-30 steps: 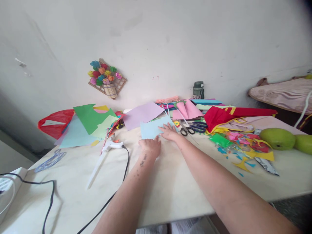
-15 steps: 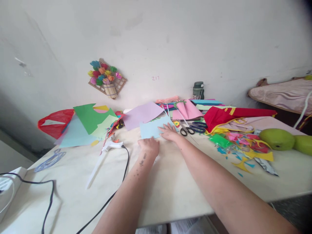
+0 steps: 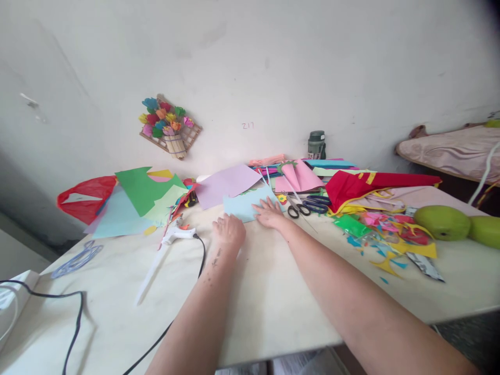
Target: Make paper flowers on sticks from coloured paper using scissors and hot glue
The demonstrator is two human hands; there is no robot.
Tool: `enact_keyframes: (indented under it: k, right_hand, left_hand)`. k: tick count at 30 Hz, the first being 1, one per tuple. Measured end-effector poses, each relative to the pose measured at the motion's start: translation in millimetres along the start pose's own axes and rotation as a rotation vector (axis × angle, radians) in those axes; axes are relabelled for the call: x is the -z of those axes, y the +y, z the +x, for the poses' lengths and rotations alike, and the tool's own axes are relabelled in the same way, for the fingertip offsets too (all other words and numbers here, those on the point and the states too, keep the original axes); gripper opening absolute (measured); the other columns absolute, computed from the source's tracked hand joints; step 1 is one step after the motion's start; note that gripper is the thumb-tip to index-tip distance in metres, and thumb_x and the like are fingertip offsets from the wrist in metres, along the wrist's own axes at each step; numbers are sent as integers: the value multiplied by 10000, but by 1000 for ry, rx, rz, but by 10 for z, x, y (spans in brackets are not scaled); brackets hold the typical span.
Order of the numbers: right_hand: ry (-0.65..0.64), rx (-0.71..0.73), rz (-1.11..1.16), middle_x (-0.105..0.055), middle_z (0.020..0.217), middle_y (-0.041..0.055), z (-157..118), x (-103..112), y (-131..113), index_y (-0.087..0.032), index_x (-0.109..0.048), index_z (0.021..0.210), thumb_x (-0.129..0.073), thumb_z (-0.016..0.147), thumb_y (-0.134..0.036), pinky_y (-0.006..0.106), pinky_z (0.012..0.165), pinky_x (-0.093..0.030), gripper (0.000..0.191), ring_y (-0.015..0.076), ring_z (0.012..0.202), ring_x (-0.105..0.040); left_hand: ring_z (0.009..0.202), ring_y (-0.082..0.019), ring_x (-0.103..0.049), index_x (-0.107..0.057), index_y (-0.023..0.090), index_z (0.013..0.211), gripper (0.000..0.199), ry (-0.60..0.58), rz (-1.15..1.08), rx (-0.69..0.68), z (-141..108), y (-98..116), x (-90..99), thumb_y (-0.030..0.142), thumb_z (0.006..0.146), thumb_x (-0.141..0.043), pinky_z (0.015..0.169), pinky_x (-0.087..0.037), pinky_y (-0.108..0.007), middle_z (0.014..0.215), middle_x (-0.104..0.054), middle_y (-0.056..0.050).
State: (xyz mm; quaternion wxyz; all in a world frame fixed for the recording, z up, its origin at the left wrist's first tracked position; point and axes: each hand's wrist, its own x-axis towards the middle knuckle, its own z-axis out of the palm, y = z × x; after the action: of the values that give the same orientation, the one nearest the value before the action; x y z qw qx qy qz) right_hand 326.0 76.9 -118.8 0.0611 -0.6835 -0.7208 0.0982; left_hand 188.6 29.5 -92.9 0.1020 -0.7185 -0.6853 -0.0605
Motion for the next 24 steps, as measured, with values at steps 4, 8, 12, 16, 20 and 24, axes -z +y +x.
enact_keyframes:
  k: [4,8,12,16,20,24]
  right_hand:
    - [36,19,-12,-69,1437,-19,27,-51,8,-331,-196,1340,-233,840,-429,442,1013,17,511,202,1293,76]
    - [48,22,-15,-73,1437,-18,33,-72,-4,-319,-188,1344,-215,844,-429,446,1012,20,513,202,1294,69]
    - [50,26,-10,-86,1435,-8,15,-84,-36,-291,-184,1351,-175,851,-443,454,1011,34,522,207,1295,52]
    - [61,67,0,-93,1434,12,13,-117,-83,-262,-177,1357,-139,854,-466,462,1010,33,545,219,1295,45]
    - [38,96,52,-87,1434,-11,39,-134,-132,-274,-170,1357,-134,859,-456,465,1015,7,531,214,1296,50]
    - [16,131,113,-90,1432,-22,47,-107,-152,-273,-174,1356,-167,862,-441,462,1021,-28,522,212,1297,50]
  left_hand:
    - [1020,-198,-510,-526,195,1074,337,46,-232,18,76,-72,-78,302,807,-350,825,-391,-302,1157,-533,-86]
    - [1051,-172,-492,-472,153,1156,390,74,-409,111,188,-187,-196,274,793,-395,867,-378,-258,1177,-530,-81]
    - [1089,-207,-452,-559,157,1066,347,244,-384,-21,229,-207,-267,261,741,-499,912,-352,-313,1180,-529,-81]
    - [1064,-179,-467,-623,189,958,260,261,-365,-311,206,-96,-293,195,731,-497,926,-342,-303,1138,-565,-48]
    - [1079,-187,-462,-613,186,961,269,161,-282,-274,188,-49,-319,243,764,-438,915,-339,-293,1095,-582,-67]
    - [1119,-197,-423,-560,178,1023,303,64,-228,-250,194,-102,-349,245,792,-376,915,-329,-308,1140,-546,-72]
